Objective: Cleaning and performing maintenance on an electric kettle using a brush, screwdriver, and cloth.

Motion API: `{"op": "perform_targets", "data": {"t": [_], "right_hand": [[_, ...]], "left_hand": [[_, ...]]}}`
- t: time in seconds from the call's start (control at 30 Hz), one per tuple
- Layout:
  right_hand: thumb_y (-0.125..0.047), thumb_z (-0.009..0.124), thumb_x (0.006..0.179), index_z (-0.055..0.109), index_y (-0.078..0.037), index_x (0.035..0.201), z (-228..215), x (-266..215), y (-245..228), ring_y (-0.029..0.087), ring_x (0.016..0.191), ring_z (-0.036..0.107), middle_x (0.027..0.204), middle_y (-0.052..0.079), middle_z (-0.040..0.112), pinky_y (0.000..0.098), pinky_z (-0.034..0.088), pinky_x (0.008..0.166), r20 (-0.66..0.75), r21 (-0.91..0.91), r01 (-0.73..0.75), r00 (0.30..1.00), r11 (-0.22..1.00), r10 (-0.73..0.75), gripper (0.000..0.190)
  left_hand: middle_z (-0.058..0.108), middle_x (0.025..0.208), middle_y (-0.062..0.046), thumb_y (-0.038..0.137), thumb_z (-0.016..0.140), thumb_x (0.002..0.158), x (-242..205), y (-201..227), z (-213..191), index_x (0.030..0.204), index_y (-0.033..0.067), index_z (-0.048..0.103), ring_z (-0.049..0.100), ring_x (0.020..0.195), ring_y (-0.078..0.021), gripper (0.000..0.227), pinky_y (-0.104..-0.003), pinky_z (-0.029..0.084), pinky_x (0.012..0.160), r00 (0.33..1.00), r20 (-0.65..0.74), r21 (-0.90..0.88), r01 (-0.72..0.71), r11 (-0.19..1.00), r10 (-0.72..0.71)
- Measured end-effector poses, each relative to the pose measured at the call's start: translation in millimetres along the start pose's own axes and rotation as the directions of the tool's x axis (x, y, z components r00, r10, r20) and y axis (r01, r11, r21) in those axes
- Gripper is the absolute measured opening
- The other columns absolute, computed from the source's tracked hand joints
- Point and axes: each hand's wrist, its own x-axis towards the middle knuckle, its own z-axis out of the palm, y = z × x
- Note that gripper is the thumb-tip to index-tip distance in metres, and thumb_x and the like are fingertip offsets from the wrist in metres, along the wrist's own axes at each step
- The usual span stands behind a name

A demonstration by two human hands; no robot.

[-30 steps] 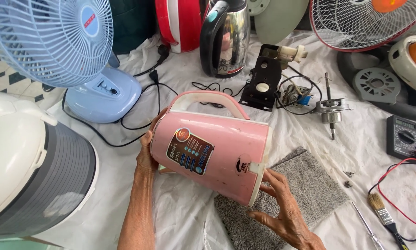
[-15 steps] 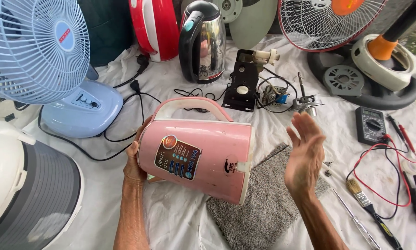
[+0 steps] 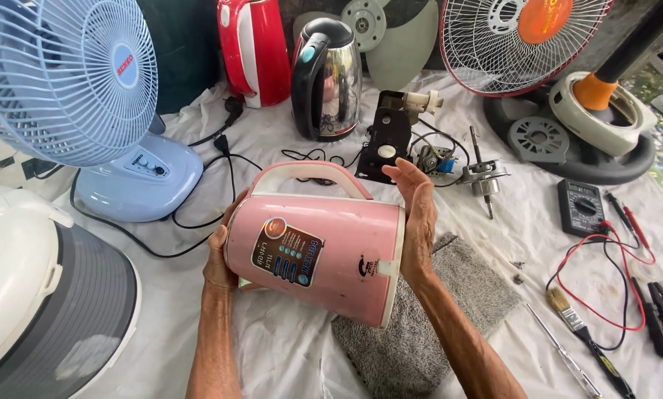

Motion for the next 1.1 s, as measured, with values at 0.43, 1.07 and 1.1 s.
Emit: {"op": "perform_targets", "data": {"t": [0.43,1.07,1.1], "right_hand": [[-0.059,0.019,0.105,0.023,-0.021,0.16,4.6,-50.3,-3.9,0.033,0.149,0.029,0.154,0.016,0.04,0.0525,0.015,0.124,-0.019,-0.003,-0.103,0.995,0.995,0.103,0.067],[-0.005,0.067,0.093,0.071,-0.002,0.108,-258.8,-110.4,-31.3,0.012,0.081,0.062,0.098,0.006,0.073,0.0236,0.052,0.072,-0.348,-0.545,-0.286,0.932,0.788,0.097,0.015],[-0.004,0.07,0.093,0.072,-0.003,0.108,-277.0,-119.9,-31.0,0.013,0.074,0.062,0.095,0.006,0.073,0.0237,0.053,0.066,-0.376,-0.632,-0.317,0.923,0.707,0.077,0.016]], "left_hand": [[0.06,0.141,-0.017,0.054,0.044,0.096,-12.9,28.9,31.7,0.156,0.0162,0.043,0.064,0.116,-0.0272,0.07,-0.042,0.049,0.102,0.964,-0.242,0.001,0.118,0.993,-0.114],[0.048,0.151,-0.007,0.052,0.039,0.093,-19.7,17.7,23.6,0.156,0.0105,0.042,0.044,0.128,-0.0153,0.076,-0.029,0.036,0.108,0.988,-0.147,0.151,0.065,0.986,-0.042],[0.046,0.154,-0.008,0.058,0.038,0.088,-19.5,23.2,30.5,0.156,0.0098,0.04,0.042,0.134,-0.0186,0.083,-0.033,0.034,0.111,0.989,-0.139,0.186,0.069,0.98,-0.044]]}}
